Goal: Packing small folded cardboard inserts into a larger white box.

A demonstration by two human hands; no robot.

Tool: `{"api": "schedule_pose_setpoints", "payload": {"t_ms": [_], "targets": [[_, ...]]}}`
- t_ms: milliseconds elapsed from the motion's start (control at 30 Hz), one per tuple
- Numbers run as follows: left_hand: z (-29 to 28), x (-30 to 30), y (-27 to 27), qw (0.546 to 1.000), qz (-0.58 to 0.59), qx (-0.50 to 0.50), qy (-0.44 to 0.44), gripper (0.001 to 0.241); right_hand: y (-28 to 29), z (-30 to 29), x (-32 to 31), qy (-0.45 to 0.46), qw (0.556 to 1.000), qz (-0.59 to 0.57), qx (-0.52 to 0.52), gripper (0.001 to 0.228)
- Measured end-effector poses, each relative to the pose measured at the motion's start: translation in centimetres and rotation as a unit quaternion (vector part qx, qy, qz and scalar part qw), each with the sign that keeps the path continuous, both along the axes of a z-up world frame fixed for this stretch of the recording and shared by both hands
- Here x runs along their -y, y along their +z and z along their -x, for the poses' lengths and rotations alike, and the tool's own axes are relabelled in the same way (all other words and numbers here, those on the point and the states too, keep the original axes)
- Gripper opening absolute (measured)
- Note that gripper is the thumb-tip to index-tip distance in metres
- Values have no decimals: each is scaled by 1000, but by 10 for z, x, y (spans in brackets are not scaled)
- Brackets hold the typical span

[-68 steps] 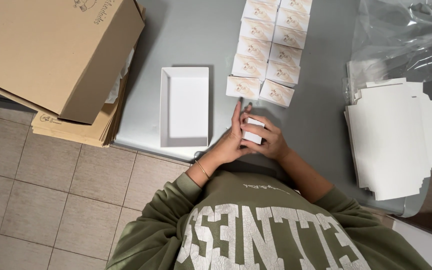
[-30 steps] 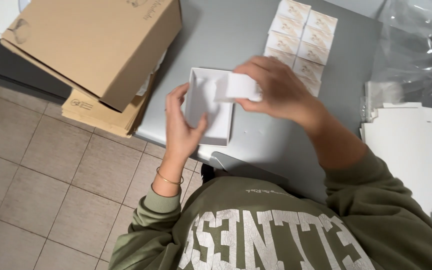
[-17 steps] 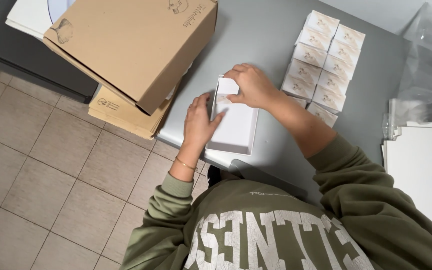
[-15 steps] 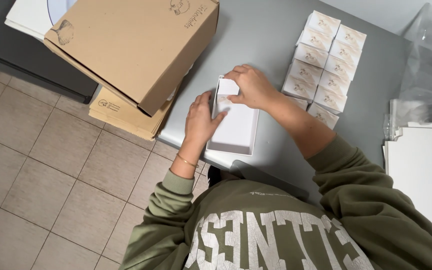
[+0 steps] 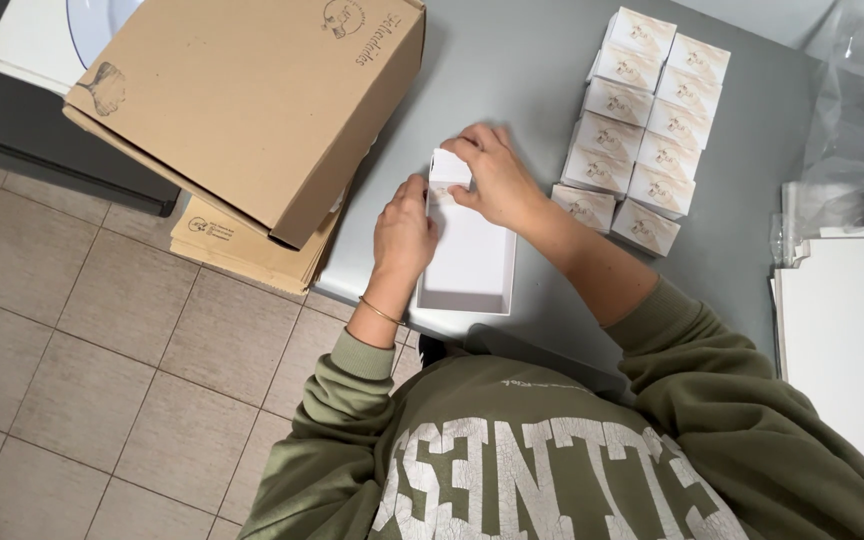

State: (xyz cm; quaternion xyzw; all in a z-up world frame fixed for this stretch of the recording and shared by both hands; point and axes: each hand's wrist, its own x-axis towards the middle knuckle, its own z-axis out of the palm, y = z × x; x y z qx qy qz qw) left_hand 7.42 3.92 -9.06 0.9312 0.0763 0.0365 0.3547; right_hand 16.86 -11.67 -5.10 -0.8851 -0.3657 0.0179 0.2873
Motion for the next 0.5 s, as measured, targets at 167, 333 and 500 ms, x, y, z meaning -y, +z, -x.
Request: {"api": "schedule_pose_setpoints", "payload": {"t_ms": [167, 333, 500], "targets": [[-17, -2, 26, 1000, 13, -3, 4, 62, -10, -1, 3, 5, 1000, 19, -21, 66], [-43, -5, 21, 994, 16, 99, -49, 88, -9, -2, 0, -24, 997, 58, -34, 76], [-53, -4, 13, 999, 24, 0, -47, 72, -14, -5, 3, -48, 991, 80, -94, 78]]}}
